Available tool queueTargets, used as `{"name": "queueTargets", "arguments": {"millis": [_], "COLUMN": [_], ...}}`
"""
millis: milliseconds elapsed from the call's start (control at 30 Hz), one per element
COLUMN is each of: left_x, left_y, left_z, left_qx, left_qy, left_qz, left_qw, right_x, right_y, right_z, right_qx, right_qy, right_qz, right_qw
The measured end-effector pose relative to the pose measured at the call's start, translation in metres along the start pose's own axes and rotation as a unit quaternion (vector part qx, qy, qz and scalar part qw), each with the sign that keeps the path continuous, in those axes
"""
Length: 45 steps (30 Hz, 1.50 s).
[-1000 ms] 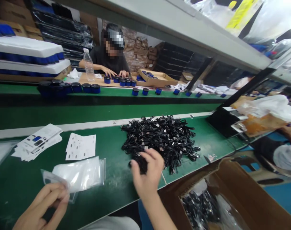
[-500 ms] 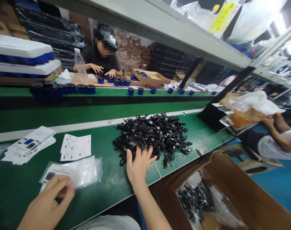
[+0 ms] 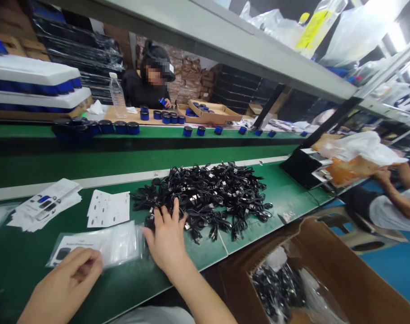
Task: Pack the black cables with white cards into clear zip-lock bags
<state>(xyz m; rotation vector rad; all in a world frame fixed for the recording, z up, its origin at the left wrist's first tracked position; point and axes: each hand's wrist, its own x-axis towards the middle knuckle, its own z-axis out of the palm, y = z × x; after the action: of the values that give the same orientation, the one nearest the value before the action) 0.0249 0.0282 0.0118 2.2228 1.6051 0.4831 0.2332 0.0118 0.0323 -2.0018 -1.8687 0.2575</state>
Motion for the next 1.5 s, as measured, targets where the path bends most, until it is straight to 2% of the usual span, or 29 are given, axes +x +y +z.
{"name": "queueTargets", "arguments": {"millis": [100, 200, 233, 300, 367, 400, 467, 567, 667, 767, 833, 933, 1033, 1133, 1200, 1233, 1367, 1500], "left_x": [0.001, 0.001, 0.001, 0.001, 0.001, 0.001, 0.001, 0.002, 0.000, -0.004, -0.008, -0.011, -0.011, -0.008, -0.005, -0.005, -0.005, -0.011], "left_y": [0.000, -0.003, -0.004, -0.006, -0.007, -0.007, -0.006, -0.004, -0.002, 0.003, 0.006, 0.004, -0.006, -0.016, -0.019, -0.019, -0.011, 0.000], "left_z": [-0.003, -0.003, -0.003, -0.003, -0.002, -0.002, -0.003, -0.005, -0.008, -0.012, -0.012, -0.011, -0.008, -0.005, -0.003, -0.003, -0.003, -0.006], "left_qx": [0.004, 0.004, 0.004, 0.004, 0.003, 0.002, -0.001, -0.002, 0.000, 0.005, 0.003, 0.001, 0.002, 0.001, 0.006, 0.009, 0.011, -0.010], "left_qy": [0.013, 0.014, 0.011, 0.006, 0.006, 0.009, 0.023, 0.046, 0.067, 0.084, 0.086, 0.081, 0.059, 0.037, 0.036, 0.036, 0.017, 0.044], "left_qz": [-0.012, -0.019, -0.022, -0.025, -0.024, -0.024, -0.025, -0.021, -0.015, -0.024, -0.033, -0.037, -0.032, -0.014, -0.005, -0.003, -0.011, -0.049], "left_qw": [1.000, 1.000, 1.000, 1.000, 1.000, 1.000, 0.999, 0.999, 0.998, 0.996, 0.996, 0.996, 0.998, 0.999, 0.999, 0.999, 1.000, 0.998], "right_x": [-0.007, -0.020, -0.025, -0.033, -0.036, -0.036, -0.032, -0.026, -0.024, -0.025, -0.028, -0.040, -0.060, -0.077, -0.077, -0.074, -0.052, -0.050], "right_y": [0.011, 0.023, 0.027, 0.037, 0.050, 0.056, 0.065, 0.063, 0.050, 0.040, 0.041, 0.057, 0.082, 0.103, 0.112, 0.114, 0.120, 0.121], "right_z": [-0.021, -0.036, -0.037, -0.032, -0.019, -0.012, 0.004, 0.015, 0.009, -0.001, -0.005, -0.013, -0.026, -0.033, -0.030, -0.026, -0.013, -0.021], "right_qx": [0.006, 0.016, 0.018, 0.007, -0.025, -0.036, -0.029, 0.004, -0.007, -0.002, -0.001, -0.055, -0.092, -0.041, 0.018, 0.042, 0.081, 0.057], "right_qy": [-0.056, -0.029, 0.007, 0.121, 0.235, 0.264, 0.250, 0.196, 0.238, 0.288, 0.307, 0.336, 0.301, 0.165, 0.095, 0.082, 0.096, 0.103], "right_qz": [-0.060, -0.110, -0.116, -0.097, -0.029, 0.012, 0.065, 0.072, 0.048, -0.020, -0.058, -0.020, 0.117, 0.241, 0.259, 0.255, 0.259, 0.252], "right_qw": [0.997, 0.993, 0.993, 0.988, 0.971, 0.964, 0.966, 0.978, 0.970, 0.957, 0.950, 0.940, 0.942, 0.956, 0.961, 0.963, 0.958, 0.961]}}
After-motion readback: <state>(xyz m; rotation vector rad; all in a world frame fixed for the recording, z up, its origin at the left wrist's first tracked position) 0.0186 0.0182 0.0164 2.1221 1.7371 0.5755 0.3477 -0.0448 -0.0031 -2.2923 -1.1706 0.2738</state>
